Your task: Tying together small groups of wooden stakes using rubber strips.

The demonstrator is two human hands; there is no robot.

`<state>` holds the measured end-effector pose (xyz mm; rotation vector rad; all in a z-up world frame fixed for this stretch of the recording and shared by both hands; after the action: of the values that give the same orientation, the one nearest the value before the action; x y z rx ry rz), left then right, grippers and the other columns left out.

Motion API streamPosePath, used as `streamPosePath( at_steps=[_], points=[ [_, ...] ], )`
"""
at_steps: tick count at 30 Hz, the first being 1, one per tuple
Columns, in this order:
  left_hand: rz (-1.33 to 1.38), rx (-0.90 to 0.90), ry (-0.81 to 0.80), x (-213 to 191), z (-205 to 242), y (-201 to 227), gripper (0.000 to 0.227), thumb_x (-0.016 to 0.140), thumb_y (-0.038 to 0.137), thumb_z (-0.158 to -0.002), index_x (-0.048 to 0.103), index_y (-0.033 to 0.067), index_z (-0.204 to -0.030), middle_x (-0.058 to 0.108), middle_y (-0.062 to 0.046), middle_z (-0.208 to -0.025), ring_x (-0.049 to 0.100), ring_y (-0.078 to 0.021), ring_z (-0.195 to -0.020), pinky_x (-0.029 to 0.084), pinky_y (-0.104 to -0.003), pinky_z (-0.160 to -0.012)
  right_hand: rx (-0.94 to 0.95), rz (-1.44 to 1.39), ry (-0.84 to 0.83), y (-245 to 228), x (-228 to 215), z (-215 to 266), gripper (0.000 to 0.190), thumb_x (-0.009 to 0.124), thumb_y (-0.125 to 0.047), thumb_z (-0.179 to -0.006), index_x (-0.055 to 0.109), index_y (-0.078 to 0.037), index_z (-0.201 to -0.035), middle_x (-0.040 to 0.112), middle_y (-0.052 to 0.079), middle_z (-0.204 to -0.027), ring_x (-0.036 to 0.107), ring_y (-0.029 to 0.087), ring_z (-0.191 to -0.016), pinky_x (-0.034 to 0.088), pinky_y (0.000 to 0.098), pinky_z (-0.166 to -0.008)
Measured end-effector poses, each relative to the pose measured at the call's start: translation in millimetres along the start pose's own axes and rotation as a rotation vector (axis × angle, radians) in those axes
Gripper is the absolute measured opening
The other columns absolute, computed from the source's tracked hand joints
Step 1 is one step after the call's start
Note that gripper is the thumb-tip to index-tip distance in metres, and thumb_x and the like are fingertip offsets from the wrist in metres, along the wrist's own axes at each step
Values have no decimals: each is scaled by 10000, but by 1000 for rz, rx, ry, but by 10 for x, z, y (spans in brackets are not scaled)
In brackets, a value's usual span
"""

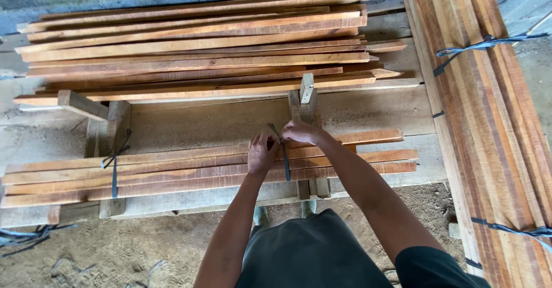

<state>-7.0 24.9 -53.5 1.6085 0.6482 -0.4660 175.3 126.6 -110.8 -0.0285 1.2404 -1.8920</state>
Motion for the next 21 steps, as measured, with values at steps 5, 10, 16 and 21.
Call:
streamPosePath(
  at_steps=[5,10,16,21],
  points=[
    [-84,216,149,91,10,-40,169,777,297,-844,740,171,-951,737,-109,-834,720,-322,-914,522,-471,-1015,41,-70,8,-277,-53,188,214,651,-336,-788,656,-228,-603,549,-15,-584,474,147,-551,319,345,-562],
    [-162,325,234,77,76,47,275,810,433,-859,791,186,-980,767,-55,-851,732,-254,-856,506,-484,-1064,48,-125,-35,-243,-47,182,262,592,-283,-885,645,-190,-645,470,-14,-584,392,156,-522,371,336,-586],
    [-281,305,248,138,53,54,187,775,365,-894,777,180,-872,763,-34,-844,741,-257,-844,488,-566,-1067,-36,-144,-39,-642,-132,523,364,577,-328,-966,570,-200,-625,420,-34,-556,358,133,-496,378,364,-576],
    [-264,264,168,234,30,-145,155,692,307,-910,707,154,-927,714,-56,-887,716,-268,-928,471,-514,-1098,-200,-111,67,-317,-28,399,144,658,-227,-874,638,-137,-764,592,63,-708,556,218,-653,440,401,-637]
  ],
)
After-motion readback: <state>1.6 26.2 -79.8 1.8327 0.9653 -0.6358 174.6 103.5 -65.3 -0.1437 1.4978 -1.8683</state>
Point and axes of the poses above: each hand's wrist, its own z-axis away from the middle knuckle, its own x-axis out of the palm, y = z × x, the point moved 2 cm from there along -z, towards the middle knuckle
